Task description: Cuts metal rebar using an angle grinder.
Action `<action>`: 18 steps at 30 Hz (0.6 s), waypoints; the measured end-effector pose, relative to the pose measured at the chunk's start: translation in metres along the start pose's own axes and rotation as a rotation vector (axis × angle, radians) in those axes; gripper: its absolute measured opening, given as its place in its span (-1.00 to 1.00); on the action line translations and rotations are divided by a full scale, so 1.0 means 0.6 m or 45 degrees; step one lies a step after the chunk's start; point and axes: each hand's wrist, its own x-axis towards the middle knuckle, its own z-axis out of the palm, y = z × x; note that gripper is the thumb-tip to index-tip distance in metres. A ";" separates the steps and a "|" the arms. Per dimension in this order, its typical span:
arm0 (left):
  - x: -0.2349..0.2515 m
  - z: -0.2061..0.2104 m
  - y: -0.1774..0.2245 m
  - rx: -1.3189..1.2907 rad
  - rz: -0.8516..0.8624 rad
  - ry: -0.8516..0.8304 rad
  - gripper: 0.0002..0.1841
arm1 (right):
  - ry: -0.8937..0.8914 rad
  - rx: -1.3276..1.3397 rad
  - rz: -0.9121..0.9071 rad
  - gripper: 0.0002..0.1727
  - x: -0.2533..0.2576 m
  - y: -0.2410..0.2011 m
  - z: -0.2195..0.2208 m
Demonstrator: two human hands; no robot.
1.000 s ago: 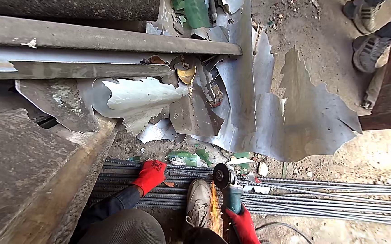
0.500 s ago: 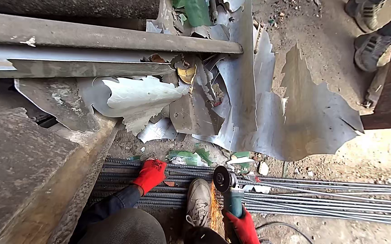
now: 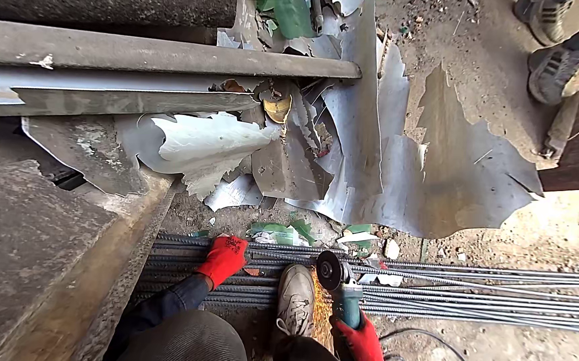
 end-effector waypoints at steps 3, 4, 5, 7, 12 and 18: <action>0.001 0.003 0.000 0.008 -0.001 0.004 -0.57 | 0.000 0.018 0.013 -0.22 -0.001 0.008 0.001; 0.001 0.002 0.000 0.008 -0.003 0.002 -0.57 | -0.001 0.024 0.008 -0.22 -0.002 0.010 0.002; 0.000 0.001 0.001 0.004 -0.003 0.002 -0.57 | -0.006 0.030 0.004 -0.23 -0.003 0.013 0.001; -0.001 0.002 0.002 -0.006 -0.007 0.014 -0.58 | -0.010 -0.007 -0.001 -0.24 -0.004 0.012 0.000; -0.004 0.007 0.003 -0.030 -0.013 0.067 -0.61 | 0.001 -0.069 0.024 -0.20 -0.007 0.008 -0.001; -0.003 0.006 0.003 -0.002 -0.011 0.065 -0.62 | -0.004 -0.007 0.021 -0.20 0.001 0.002 -0.001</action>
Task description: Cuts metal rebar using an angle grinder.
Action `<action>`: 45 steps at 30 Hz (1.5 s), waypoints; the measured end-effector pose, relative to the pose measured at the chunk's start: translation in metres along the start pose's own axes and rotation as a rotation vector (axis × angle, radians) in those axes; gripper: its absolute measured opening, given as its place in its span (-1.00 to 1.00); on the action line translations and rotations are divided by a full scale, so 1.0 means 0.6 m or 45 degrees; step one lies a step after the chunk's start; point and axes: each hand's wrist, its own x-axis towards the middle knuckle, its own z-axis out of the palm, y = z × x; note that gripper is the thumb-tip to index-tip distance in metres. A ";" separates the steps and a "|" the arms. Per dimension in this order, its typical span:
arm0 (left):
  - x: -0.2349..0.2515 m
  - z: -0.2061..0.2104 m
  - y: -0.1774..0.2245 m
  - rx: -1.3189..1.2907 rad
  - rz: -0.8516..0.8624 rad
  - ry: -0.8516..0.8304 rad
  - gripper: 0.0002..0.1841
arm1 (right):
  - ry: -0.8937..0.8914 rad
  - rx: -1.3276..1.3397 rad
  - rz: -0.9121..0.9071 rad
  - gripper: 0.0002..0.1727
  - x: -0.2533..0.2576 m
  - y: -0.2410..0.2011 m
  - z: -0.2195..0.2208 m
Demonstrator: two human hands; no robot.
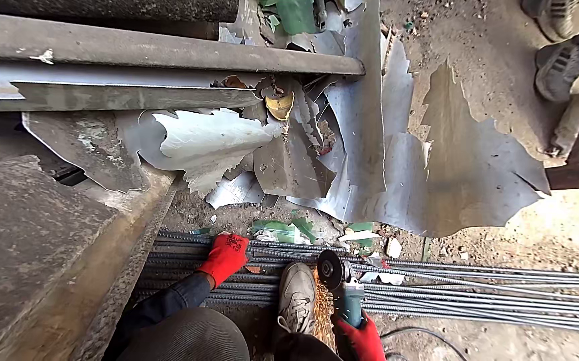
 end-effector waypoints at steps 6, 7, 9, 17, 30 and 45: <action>-0.001 0.000 0.001 -0.005 -0.005 0.008 -0.63 | 0.013 0.028 -0.009 -0.21 0.009 -0.009 0.002; 0.000 0.000 0.000 -0.007 -0.006 0.010 -0.63 | 0.014 0.025 -0.008 -0.21 0.009 -0.011 0.002; 0.002 -0.001 0.000 -0.001 -0.005 -0.019 -0.61 | 0.016 0.026 -0.008 -0.23 0.010 -0.011 0.003; 0.002 -0.006 0.001 -0.001 -0.003 -0.047 -0.59 | 0.027 0.038 -0.046 -0.25 0.011 -0.020 0.004; 0.003 -0.003 -0.001 -0.003 -0.009 -0.038 -0.60 | 0.036 0.065 -0.030 -0.25 0.026 -0.016 0.008; 0.000 -0.006 0.001 0.002 -0.007 -0.037 -0.59 | 0.041 0.054 -0.032 -0.30 0.035 -0.023 0.010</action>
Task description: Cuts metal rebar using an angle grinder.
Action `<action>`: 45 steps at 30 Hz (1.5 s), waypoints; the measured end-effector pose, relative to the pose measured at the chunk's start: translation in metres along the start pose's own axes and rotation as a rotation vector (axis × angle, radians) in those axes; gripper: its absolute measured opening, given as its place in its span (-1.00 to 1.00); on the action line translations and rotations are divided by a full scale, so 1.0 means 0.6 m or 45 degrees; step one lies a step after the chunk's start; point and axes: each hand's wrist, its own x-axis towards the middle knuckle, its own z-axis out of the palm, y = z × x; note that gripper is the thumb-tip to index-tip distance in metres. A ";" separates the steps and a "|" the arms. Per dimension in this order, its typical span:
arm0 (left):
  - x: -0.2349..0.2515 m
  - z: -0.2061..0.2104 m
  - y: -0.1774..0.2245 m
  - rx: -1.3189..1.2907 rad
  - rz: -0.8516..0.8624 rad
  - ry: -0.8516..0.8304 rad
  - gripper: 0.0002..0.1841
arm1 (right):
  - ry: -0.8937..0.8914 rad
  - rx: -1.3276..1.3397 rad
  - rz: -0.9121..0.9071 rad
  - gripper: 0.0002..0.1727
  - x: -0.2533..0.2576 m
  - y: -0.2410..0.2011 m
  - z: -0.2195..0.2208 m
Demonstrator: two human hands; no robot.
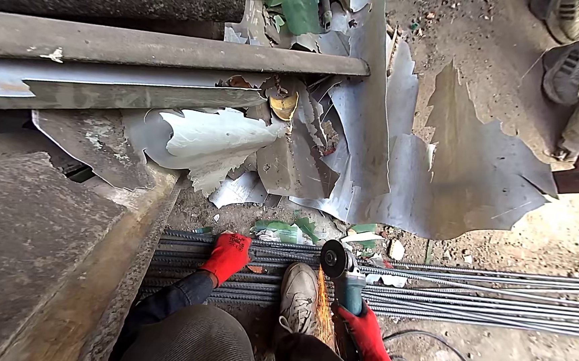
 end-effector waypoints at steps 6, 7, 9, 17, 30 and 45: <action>0.003 0.003 -0.001 -0.009 0.007 -0.003 -0.58 | -0.004 0.018 -0.011 -0.30 -0.008 0.002 -0.002; 0.001 0.001 -0.001 -0.026 0.010 -0.002 -0.59 | -0.001 0.022 -0.005 -0.29 -0.010 0.004 -0.002; -0.001 -0.001 0.000 -0.031 0.008 -0.001 -0.60 | -0.003 0.024 -0.006 -0.27 -0.011 0.008 -0.002; 0.001 0.002 -0.001 -0.026 0.019 0.012 -0.59 | -0.016 -0.015 -0.019 -0.25 -0.021 0.007 -0.006; 0.002 0.000 0.000 -0.005 0.014 0.000 -0.60 | -0.041 -0.010 0.018 -0.25 -0.030 0.023 -0.009; 0.000 -0.001 -0.002 -0.006 0.024 0.011 -0.62 | -0.049 -0.062 0.038 -0.20 -0.035 0.043 -0.011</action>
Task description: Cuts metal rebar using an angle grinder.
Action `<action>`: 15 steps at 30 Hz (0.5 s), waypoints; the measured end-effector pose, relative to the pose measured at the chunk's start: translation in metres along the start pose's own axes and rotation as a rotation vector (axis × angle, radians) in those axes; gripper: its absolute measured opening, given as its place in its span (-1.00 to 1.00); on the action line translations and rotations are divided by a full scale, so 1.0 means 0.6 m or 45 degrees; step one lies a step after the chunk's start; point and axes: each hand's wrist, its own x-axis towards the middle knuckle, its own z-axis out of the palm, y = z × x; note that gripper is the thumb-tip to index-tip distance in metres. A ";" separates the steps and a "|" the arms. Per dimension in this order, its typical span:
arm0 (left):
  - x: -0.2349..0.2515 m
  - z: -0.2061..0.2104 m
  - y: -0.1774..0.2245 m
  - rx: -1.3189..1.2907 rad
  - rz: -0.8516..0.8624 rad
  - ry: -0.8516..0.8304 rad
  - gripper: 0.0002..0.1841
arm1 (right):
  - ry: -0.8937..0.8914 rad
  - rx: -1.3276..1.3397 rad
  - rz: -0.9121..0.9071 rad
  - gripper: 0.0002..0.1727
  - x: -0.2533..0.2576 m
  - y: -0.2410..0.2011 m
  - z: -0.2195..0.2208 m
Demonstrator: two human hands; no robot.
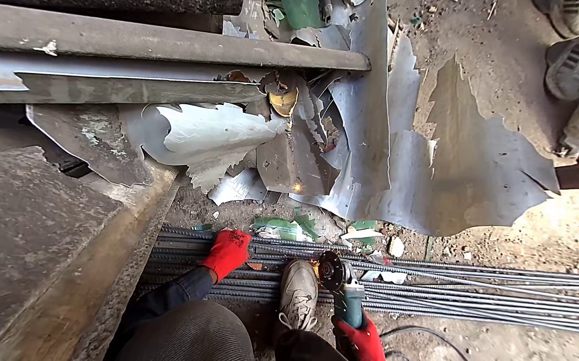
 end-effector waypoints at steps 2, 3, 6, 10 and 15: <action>0.001 0.000 0.000 0.000 -0.001 -0.007 -0.61 | 0.006 0.003 -0.013 -0.20 0.002 -0.004 -0.001; 0.001 0.000 0.001 0.002 -0.001 -0.010 -0.61 | 0.003 0.013 -0.025 -0.20 0.003 -0.003 -0.002; 0.001 -0.001 0.001 0.008 -0.005 -0.015 -0.60 | 0.005 0.000 -0.028 -0.21 0.002 -0.017 -0.003; 0.001 0.003 0.000 0.009 -0.001 0.004 -0.61 | 0.007 0.014 -0.026 -0.25 0.011 -0.019 0.000; 0.002 0.001 -0.001 -0.002 -0.003 -0.010 -0.60 | 0.017 0.051 -0.036 -0.24 0.017 -0.025 0.001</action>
